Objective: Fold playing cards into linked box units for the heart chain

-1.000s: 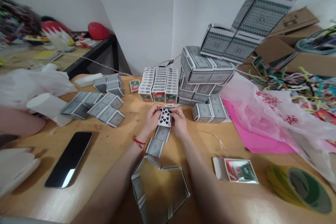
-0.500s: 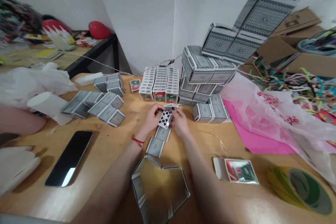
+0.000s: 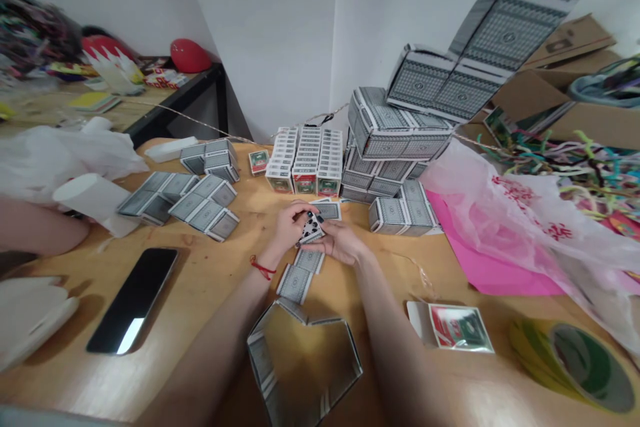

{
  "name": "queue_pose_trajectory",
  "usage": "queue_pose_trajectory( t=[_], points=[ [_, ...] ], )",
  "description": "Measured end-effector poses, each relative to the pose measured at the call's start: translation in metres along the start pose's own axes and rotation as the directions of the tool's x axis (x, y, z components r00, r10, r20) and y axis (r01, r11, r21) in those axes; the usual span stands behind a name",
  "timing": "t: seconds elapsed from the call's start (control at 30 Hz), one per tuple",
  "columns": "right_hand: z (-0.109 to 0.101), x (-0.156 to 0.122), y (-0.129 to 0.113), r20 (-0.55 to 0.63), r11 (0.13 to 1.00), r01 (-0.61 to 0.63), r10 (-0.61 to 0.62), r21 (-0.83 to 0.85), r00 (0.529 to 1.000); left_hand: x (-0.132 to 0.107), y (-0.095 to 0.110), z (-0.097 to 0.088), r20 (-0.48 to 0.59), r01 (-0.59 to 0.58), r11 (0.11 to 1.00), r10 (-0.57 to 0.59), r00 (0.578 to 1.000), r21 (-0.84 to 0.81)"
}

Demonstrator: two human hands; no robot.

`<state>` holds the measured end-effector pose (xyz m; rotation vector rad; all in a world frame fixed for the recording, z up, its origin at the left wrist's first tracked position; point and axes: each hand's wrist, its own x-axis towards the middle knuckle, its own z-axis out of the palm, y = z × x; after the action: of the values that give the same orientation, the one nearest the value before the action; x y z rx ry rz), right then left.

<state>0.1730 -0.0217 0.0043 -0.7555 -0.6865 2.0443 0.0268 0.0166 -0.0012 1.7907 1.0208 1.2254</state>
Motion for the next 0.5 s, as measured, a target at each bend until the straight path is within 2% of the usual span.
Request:
queue_pose_trajectory(
  t=[0.17,0.33,0.4,0.5],
  points=[
    [-0.0012,-0.0005,-0.0001,-0.029,0.998,0.064,-0.063,0.006,0.998,-0.0007,0.0000,0.0012,0.029,0.036,0.998,-0.034,0.999,-0.051],
    [0.0019,0.0015,0.0022,-0.008,0.997,0.072,-0.072,-0.037,0.997,0.0009,-0.0005,0.0028,0.002,0.133,0.963,-0.137,0.991,-0.236],
    [0.0031,0.0025,0.0031,0.011,0.996,0.069,-0.069,-0.062,0.998,0.0016,0.0000,0.0036,-0.004,0.165,0.960,-0.170,0.985,-0.227],
    [0.0037,0.0040,0.0052,0.001,0.992,0.092,-0.093,-0.086,0.996,0.0017,0.0013,0.0045,-0.003,0.187,0.977,-0.189,0.982,-0.098]
  ],
)
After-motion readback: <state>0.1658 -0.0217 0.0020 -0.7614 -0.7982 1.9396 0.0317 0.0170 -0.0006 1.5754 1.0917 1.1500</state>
